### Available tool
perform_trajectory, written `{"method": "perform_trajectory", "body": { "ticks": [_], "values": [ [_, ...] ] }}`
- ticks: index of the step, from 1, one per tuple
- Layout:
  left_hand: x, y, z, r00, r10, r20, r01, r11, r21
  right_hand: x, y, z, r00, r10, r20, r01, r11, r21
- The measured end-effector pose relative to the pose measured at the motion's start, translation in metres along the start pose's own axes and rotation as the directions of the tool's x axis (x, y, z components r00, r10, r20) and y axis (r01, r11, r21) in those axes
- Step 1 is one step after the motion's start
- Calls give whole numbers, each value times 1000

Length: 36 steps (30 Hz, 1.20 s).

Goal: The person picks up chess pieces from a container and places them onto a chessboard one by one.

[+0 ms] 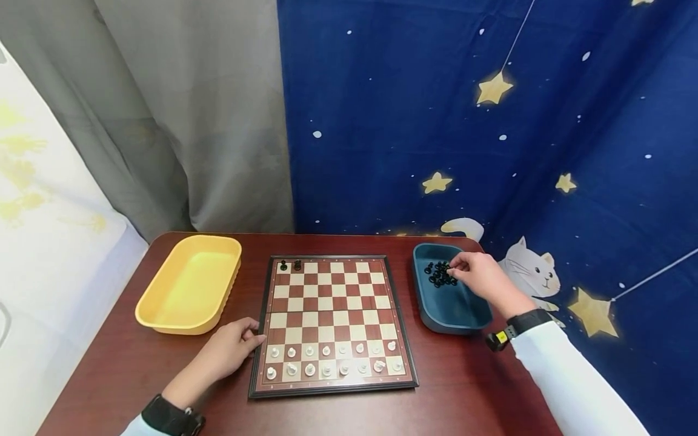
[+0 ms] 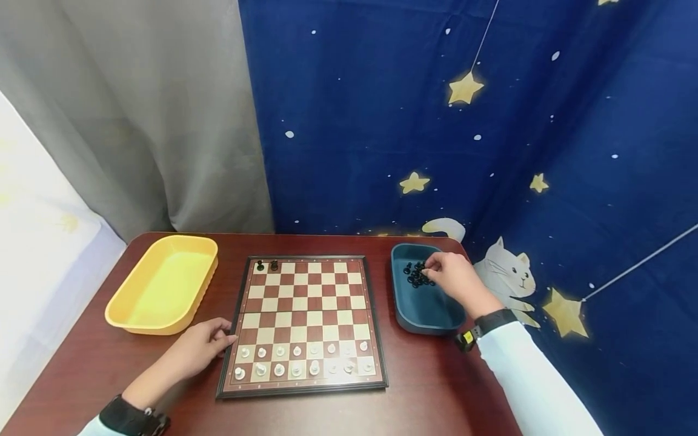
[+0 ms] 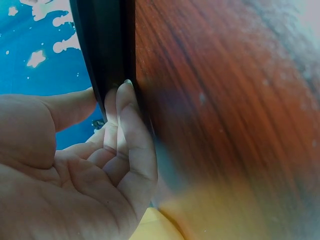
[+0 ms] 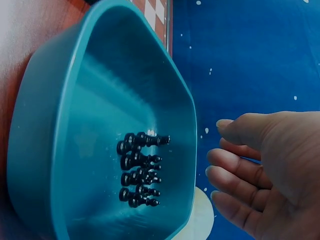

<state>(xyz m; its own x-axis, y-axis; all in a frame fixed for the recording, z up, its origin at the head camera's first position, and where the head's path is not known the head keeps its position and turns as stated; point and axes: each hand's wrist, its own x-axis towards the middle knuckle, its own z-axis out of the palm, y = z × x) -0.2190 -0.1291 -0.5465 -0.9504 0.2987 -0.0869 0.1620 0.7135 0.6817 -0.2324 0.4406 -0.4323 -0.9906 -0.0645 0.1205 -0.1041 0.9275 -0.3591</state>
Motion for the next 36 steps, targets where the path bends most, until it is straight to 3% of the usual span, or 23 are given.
{"method": "perform_trajectory", "body": {
  "ticks": [10, 16, 36],
  "values": [
    [-1, 2, -3, 1000, -21, 15, 21, 1000, 3, 16, 13, 3, 999, 30, 25, -30, 1000, -9],
    [-2, 0, -2, 1000, -6, 17, 6, 1000, 0, 24, 20, 6, 996, 68, 57, -68, 998, -11],
    [-1, -1, -6, 999, 31, 18, -32, 999, 28, 35, 36, 10, 994, 73, 77, -73, 997, -2]
  ]
}}
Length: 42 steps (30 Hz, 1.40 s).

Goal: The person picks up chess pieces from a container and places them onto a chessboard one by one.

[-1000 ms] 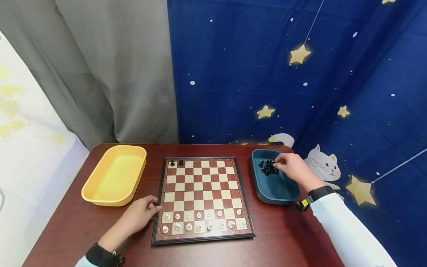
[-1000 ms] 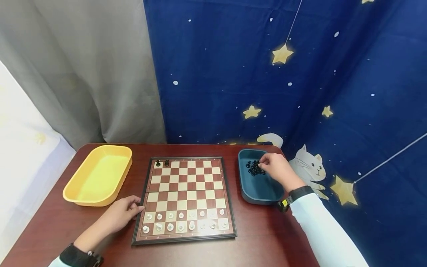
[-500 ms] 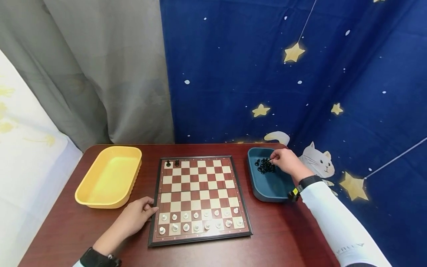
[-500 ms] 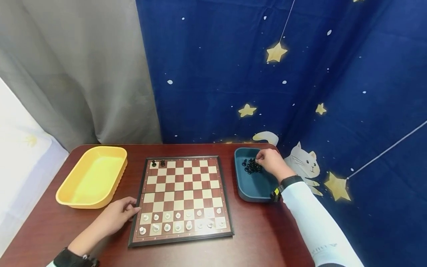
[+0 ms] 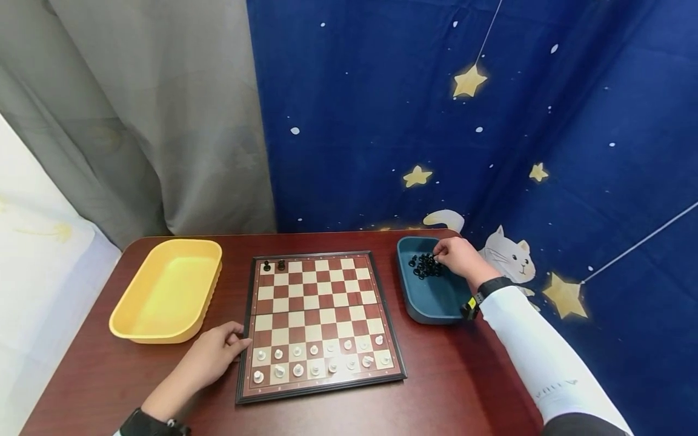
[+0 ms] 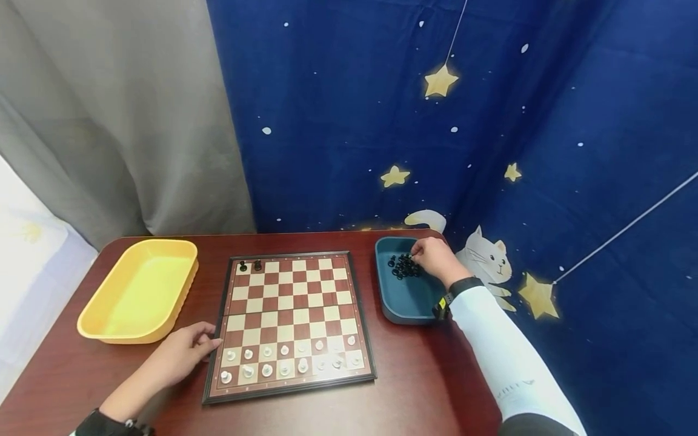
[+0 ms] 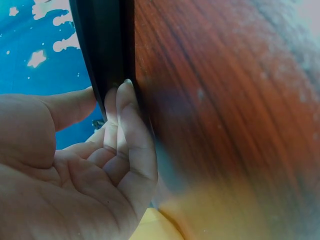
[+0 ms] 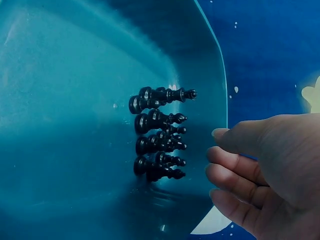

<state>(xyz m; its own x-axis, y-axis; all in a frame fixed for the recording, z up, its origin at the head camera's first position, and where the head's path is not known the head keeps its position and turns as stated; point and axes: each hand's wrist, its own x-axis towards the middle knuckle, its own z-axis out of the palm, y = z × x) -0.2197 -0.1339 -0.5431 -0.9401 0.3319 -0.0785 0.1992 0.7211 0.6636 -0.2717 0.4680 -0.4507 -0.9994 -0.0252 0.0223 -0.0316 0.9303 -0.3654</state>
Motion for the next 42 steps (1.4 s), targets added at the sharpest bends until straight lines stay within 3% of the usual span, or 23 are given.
{"method": "perform_trajectory", "body": {
  "ticks": [12, 18, 26, 31, 42],
  "values": [
    [0, -2, 1, 1000, 6, 5, -6, 1000, -10, 3, -6, 3, 999, -52, -1, 52, 995, -83],
    [0, -2, 2, 1000, -3, 5, 3, 1000, -14, 3, -3, 4, 997, -72, 11, 72, 995, -74],
    [1, -1, 3, 1000, -17, 18, 18, 999, -32, 3, 0, -4, 999, -9, -52, 2, 990, -141],
    [2, -3, 3, 999, -23, 25, 24, 999, -37, 4, 1, -8, 999, 28, -43, -35, 984, -172],
    [0, -2, 4, 1000, -15, 18, 16, 999, -51, 7, -6, 5, 999, 4, 43, 13, 923, -385]
  ]
}}
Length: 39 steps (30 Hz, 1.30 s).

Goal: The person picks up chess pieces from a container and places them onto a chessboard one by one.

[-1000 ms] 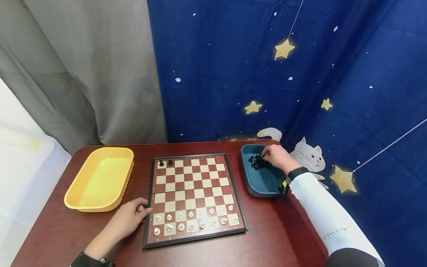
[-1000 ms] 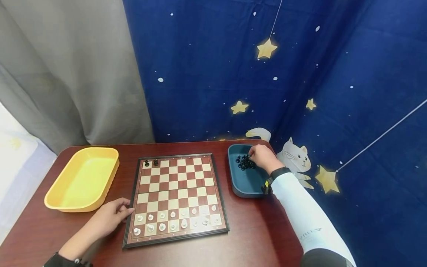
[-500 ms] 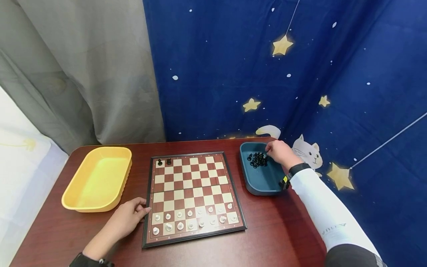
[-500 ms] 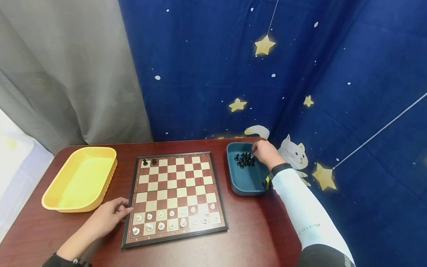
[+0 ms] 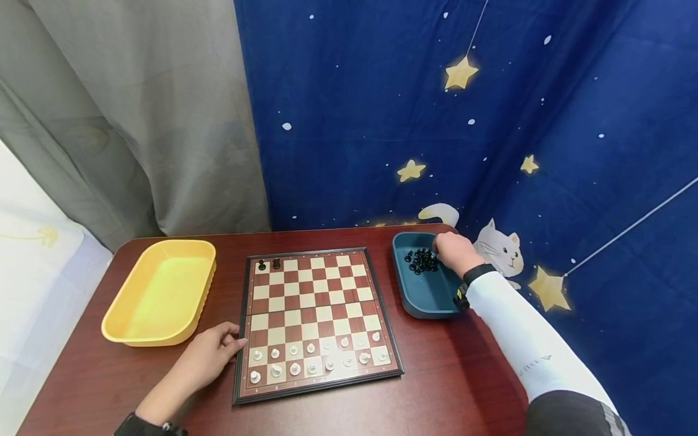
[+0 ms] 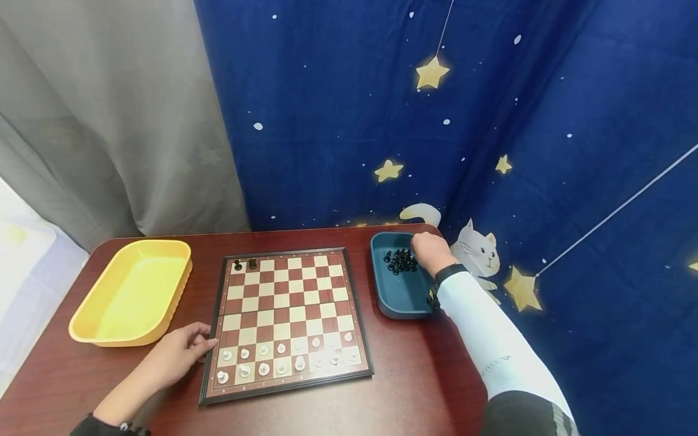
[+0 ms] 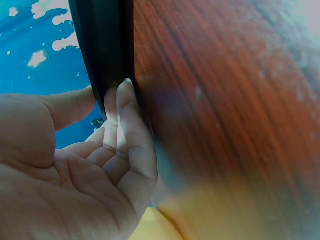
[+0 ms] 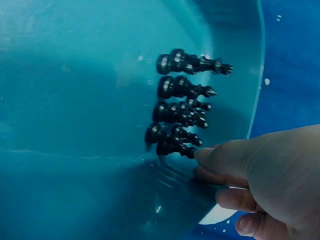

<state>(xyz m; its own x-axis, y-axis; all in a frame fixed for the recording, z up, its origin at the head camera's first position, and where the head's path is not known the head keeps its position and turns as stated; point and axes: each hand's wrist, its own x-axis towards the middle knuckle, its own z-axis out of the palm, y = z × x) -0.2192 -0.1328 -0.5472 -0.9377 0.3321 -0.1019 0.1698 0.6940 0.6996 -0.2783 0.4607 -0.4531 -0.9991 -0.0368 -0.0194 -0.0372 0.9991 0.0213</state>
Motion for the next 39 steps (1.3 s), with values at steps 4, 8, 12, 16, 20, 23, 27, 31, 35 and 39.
{"method": "perform_trajectory", "body": {
  "ticks": [4, 8, 12, 16, 20, 23, 27, 31, 35, 39],
  "values": [
    [-2, 3, 0, 1000, -8, 3, 8, 1000, -18, 4, 0, 6, 1000, -24, 2, 24, 999, -32],
    [-4, 4, -1, 1000, -7, -2, 7, 1000, -12, 6, 1, 9, 1000, -19, 4, 19, 999, -33],
    [-4, 4, -2, 1000, -7, -11, 7, 1000, 2, 8, 3, 11, 1000, -24, 1, 24, 999, -26],
    [-3, 4, -3, 1000, -9, -12, 9, 1000, 6, 9, 5, 12, 999, -32, -2, 32, 999, -28],
    [-2, 4, -3, 1000, -3, -13, 4, 1000, 17, 6, 6, 7, 999, -35, -18, 35, 999, -3],
    [-1, 4, -4, 1000, -6, -11, 6, 1000, 15, 4, 5, -1, 998, -50, -36, 51, 998, 32],
    [-2, 3, -5, 1000, -13, -10, 13, 1000, 11, 5, -1, -12, 994, -78, -72, 84, 992, 96],
    [-4, 2, -6, 1000, -17, -15, 17, 1000, 17, 10, -12, -20, 989, -99, -109, 114, 984, 138],
    [-4, 3, -5, 1000, -18, -19, 18, 1000, 6, 17, -31, -27, 985, -124, -120, 142, 978, 153],
    [-2, 4, -2, 1000, -8, -22, 8, 1000, 8, 23, -56, -33, 984, -138, -116, 157, 973, 170]
  ]
}}
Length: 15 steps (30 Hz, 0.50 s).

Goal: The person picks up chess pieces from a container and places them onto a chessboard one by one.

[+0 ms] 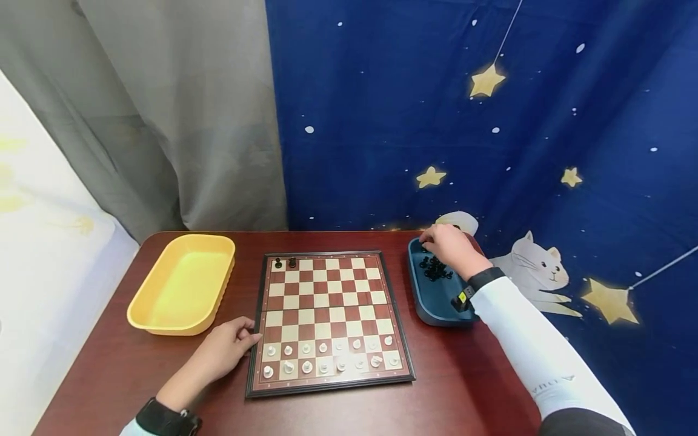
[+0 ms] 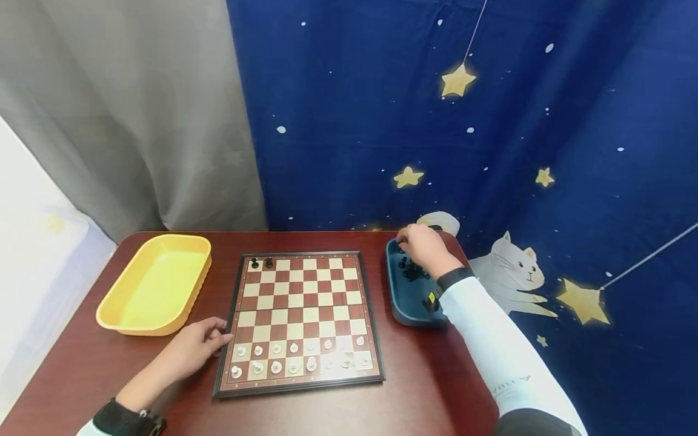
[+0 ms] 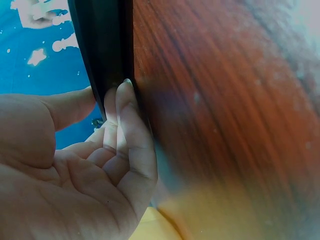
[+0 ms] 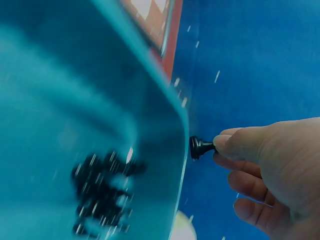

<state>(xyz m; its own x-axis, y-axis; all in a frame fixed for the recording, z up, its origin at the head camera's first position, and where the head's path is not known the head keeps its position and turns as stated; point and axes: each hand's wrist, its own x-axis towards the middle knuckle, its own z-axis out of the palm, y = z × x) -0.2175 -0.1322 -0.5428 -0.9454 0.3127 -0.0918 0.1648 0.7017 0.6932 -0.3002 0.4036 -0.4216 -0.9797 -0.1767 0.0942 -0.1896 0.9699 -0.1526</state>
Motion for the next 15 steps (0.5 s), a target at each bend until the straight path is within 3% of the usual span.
{"method": "perform_trajectory", "body": {
  "ticks": [15],
  "values": [
    [4, -2, 4, 1000, -27, -14, 27, 1000, 7, 76, -121, 22, 986, -158, 47, 150, 979, 137]
  ]
}}
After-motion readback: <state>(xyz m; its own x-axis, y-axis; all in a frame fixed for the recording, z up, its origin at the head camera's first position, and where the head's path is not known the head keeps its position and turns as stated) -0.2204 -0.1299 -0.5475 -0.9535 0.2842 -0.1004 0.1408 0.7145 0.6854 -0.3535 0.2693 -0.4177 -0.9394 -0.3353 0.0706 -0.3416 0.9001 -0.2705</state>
